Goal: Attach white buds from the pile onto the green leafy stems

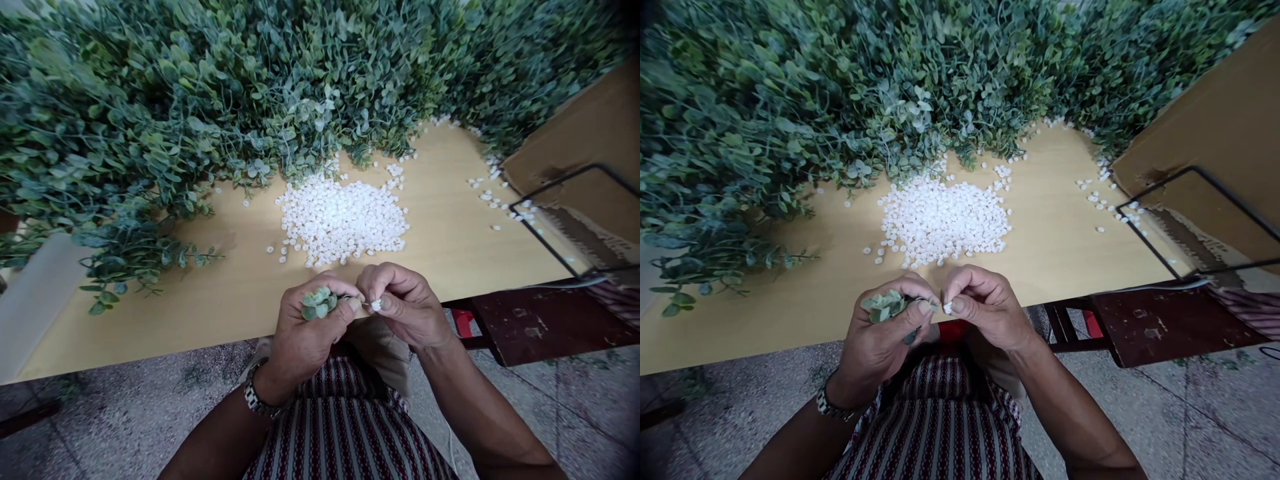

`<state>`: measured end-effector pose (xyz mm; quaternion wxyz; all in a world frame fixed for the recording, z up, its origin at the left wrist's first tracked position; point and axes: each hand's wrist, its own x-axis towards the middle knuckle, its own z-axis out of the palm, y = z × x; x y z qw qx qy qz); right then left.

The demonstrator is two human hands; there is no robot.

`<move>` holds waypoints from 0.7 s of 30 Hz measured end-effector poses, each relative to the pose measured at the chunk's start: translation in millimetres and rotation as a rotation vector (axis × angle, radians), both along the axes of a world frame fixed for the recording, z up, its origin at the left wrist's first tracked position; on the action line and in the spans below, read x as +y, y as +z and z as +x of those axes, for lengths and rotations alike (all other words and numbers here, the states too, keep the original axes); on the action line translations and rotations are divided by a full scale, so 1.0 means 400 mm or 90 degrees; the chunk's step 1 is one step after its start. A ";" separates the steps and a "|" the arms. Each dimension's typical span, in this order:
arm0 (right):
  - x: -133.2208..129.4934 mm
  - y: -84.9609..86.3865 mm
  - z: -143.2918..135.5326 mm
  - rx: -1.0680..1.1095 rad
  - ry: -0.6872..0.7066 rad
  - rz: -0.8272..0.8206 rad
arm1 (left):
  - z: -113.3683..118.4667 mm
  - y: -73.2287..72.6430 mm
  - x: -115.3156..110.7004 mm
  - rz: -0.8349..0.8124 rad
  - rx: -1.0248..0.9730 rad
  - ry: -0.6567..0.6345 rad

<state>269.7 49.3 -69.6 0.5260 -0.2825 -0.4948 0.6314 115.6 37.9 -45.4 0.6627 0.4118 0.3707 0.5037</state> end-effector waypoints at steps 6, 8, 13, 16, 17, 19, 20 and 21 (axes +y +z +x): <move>-0.003 -0.008 0.005 0.010 0.032 0.021 | -0.003 -0.018 0.000 0.070 0.024 -0.006; -0.003 -0.007 0.005 0.012 0.033 0.022 | -0.003 -0.022 0.000 0.079 0.031 -0.002; -0.003 -0.002 0.003 0.005 0.037 0.032 | -0.006 -0.025 0.005 0.103 0.049 -0.004; -0.003 -0.004 0.004 -0.006 0.042 0.035 | -0.008 -0.024 0.008 0.115 0.064 -0.010; -0.003 -0.005 0.005 -0.009 0.042 0.035 | -0.009 -0.023 0.009 0.117 0.068 -0.011; -0.004 -0.007 0.006 -0.011 0.041 0.033 | -0.010 -0.020 0.010 0.117 0.074 -0.014; -0.004 -0.008 0.007 -0.012 0.040 0.033 | -0.011 -0.019 0.010 0.118 0.077 -0.014; -0.004 -0.009 0.007 -0.013 0.041 0.033 | -0.011 -0.018 0.010 0.120 0.080 -0.015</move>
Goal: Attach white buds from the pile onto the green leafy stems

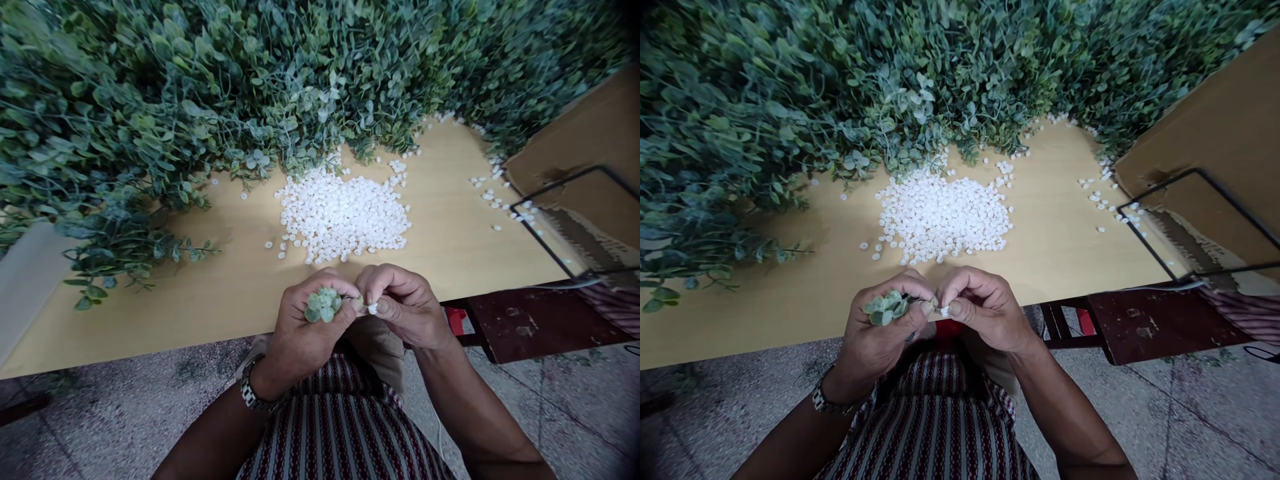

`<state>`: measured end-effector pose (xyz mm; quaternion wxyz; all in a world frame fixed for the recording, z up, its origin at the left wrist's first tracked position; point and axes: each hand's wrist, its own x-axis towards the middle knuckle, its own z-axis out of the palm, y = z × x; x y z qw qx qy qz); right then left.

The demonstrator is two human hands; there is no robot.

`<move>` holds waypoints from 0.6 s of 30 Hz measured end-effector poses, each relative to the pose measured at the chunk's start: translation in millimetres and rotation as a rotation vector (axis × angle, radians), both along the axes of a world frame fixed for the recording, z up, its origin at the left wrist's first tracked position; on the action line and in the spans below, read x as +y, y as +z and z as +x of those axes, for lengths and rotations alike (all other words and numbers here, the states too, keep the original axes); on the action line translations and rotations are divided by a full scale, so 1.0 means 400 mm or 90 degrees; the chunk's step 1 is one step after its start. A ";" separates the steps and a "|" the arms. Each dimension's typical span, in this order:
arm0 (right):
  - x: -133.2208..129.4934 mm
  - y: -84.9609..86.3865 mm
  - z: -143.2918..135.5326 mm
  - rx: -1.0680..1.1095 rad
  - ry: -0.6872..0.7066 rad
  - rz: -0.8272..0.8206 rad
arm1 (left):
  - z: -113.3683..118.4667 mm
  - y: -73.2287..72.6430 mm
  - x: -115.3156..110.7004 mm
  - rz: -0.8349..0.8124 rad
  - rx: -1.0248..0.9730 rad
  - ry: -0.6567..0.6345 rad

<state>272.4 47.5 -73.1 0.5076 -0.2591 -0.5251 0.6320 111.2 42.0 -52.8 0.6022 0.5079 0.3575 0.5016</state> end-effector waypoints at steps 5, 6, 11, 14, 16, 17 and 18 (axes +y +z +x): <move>-0.001 0.000 0.000 -0.014 -0.002 0.008 | -0.003 0.006 0.000 0.037 0.036 0.008; -0.001 0.000 0.000 -0.020 -0.005 0.011 | -0.003 0.008 0.000 0.049 0.045 0.009; -0.008 0.003 -0.002 -0.078 -0.041 0.045 | -0.003 0.014 0.000 0.098 0.068 0.016; -0.014 0.006 -0.009 -0.107 -0.068 0.072 | -0.003 0.010 -0.002 0.098 0.071 0.028; -0.018 0.008 -0.014 -0.115 -0.084 0.079 | -0.002 0.004 -0.003 0.098 0.069 0.037; -0.020 0.008 -0.016 -0.118 -0.090 0.080 | -0.002 0.001 -0.004 0.098 0.068 0.040; -0.021 0.008 -0.019 -0.118 -0.093 0.083 | -0.002 -0.001 -0.004 0.096 0.066 0.042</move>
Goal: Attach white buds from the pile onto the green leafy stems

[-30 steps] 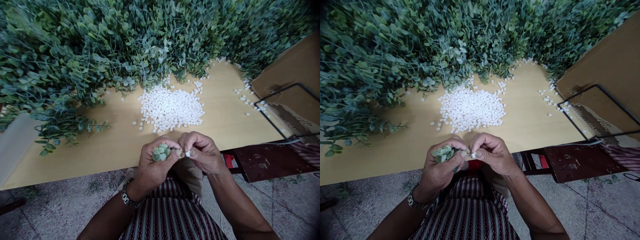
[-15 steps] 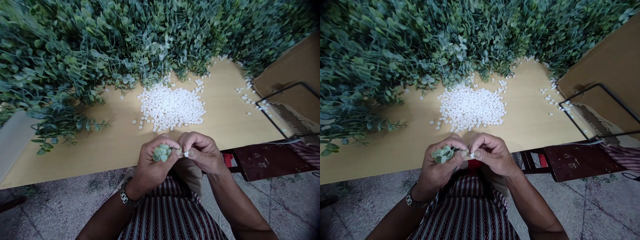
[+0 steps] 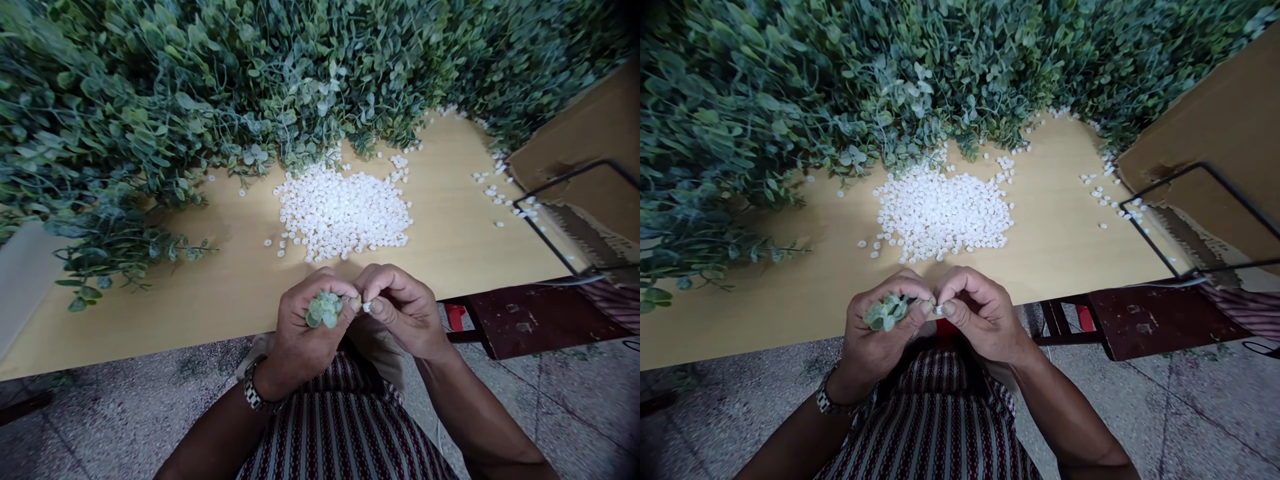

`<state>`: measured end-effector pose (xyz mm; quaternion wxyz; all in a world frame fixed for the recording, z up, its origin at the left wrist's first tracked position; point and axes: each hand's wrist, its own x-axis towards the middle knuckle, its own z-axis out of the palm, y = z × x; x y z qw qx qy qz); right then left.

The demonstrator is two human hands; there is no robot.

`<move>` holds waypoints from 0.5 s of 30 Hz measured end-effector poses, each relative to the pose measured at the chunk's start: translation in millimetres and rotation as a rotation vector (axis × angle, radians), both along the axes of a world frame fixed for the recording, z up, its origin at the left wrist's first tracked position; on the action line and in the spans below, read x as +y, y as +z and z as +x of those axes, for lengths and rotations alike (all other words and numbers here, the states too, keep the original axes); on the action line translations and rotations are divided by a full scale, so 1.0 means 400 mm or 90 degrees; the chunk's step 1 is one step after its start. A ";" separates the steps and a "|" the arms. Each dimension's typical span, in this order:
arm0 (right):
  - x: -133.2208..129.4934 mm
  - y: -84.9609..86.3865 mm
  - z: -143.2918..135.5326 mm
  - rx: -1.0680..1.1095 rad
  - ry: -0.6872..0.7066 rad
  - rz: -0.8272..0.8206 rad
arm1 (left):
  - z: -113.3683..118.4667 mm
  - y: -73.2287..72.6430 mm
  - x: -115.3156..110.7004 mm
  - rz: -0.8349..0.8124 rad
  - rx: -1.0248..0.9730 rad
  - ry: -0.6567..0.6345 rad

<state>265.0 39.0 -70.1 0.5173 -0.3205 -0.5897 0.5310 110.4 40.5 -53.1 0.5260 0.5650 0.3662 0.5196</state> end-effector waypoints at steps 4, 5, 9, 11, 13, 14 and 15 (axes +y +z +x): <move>-0.002 0.001 -0.005 0.002 0.003 0.008 | 0.003 -0.003 0.001 -0.014 -0.008 0.005; -0.002 0.002 -0.006 0.000 0.001 0.007 | 0.003 -0.002 0.001 -0.016 -0.010 0.006; -0.002 0.004 -0.009 -0.020 -0.018 0.012 | 0.006 -0.001 0.003 -0.022 -0.011 0.007; -0.003 0.003 -0.010 -0.032 -0.030 0.018 | 0.006 -0.002 0.004 -0.013 -0.009 0.009; -0.004 0.000 -0.011 -0.045 -0.046 0.024 | 0.007 -0.002 0.004 -0.003 -0.009 0.014; -0.005 -0.002 -0.012 -0.050 -0.053 0.025 | 0.007 -0.002 0.004 0.000 -0.009 0.017; -0.006 -0.003 -0.013 -0.055 -0.058 0.025 | 0.007 -0.002 0.003 -0.001 -0.008 0.019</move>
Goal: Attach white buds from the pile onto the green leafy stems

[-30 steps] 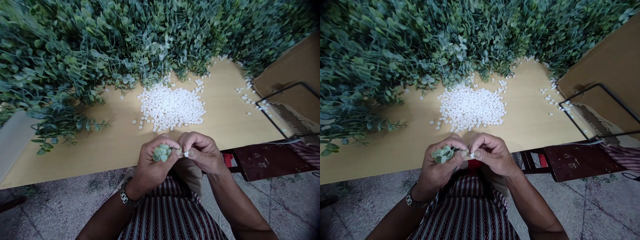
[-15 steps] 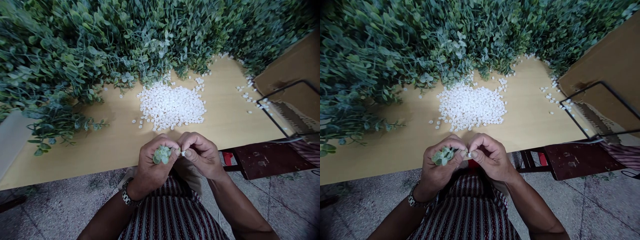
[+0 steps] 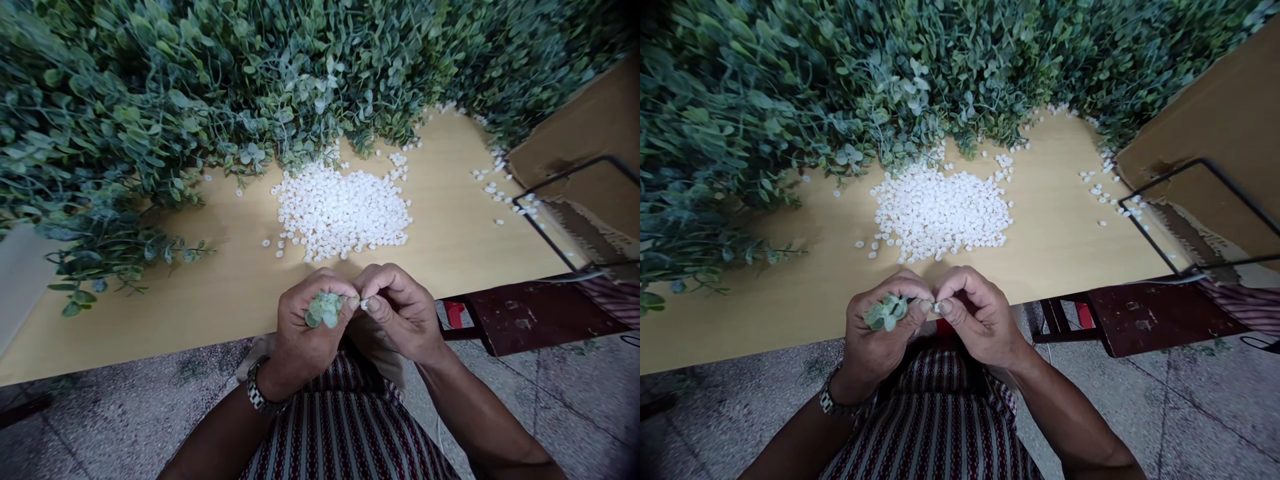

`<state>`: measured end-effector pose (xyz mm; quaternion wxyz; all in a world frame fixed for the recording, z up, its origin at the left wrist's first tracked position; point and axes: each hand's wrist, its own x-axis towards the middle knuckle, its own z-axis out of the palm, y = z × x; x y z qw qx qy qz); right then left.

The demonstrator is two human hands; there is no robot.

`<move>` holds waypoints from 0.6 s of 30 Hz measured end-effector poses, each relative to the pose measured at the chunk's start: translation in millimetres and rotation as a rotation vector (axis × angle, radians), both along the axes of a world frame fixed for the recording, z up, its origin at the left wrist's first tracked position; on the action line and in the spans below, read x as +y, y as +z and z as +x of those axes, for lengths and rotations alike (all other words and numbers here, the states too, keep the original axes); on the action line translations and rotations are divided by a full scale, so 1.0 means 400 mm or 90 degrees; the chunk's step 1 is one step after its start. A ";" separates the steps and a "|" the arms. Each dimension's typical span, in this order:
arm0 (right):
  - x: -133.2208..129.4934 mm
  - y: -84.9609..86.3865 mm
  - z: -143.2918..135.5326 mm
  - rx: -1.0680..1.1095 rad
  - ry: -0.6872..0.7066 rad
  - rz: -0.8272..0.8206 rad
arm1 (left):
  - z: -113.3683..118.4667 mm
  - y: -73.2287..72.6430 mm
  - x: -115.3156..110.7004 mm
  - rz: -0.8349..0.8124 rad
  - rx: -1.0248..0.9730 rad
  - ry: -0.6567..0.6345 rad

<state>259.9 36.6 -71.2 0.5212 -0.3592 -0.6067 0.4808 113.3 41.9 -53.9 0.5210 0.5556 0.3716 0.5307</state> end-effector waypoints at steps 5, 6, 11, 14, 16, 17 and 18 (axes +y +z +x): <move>0.000 0.002 0.001 -0.002 0.012 0.001 | -0.001 0.001 -0.004 -0.012 0.004 0.005; 0.000 0.003 0.003 -0.002 0.017 0.003 | -0.002 0.000 -0.004 -0.012 0.004 0.004; 0.004 0.006 0.010 -0.016 0.029 0.003 | -0.002 -0.004 -0.001 0.008 0.013 0.008; 0.003 0.004 0.008 -0.014 0.031 0.005 | -0.002 -0.003 0.000 0.013 0.014 0.006; 0.001 0.004 0.003 -0.002 0.016 0.004 | -0.001 -0.002 0.000 0.000 0.009 0.005; 0.000 0.004 0.001 0.005 0.007 0.003 | -0.001 -0.002 -0.001 -0.011 0.004 0.004; 0.000 0.005 -0.001 0.010 0.001 0.005 | 0.000 -0.002 -0.001 -0.023 -0.001 0.005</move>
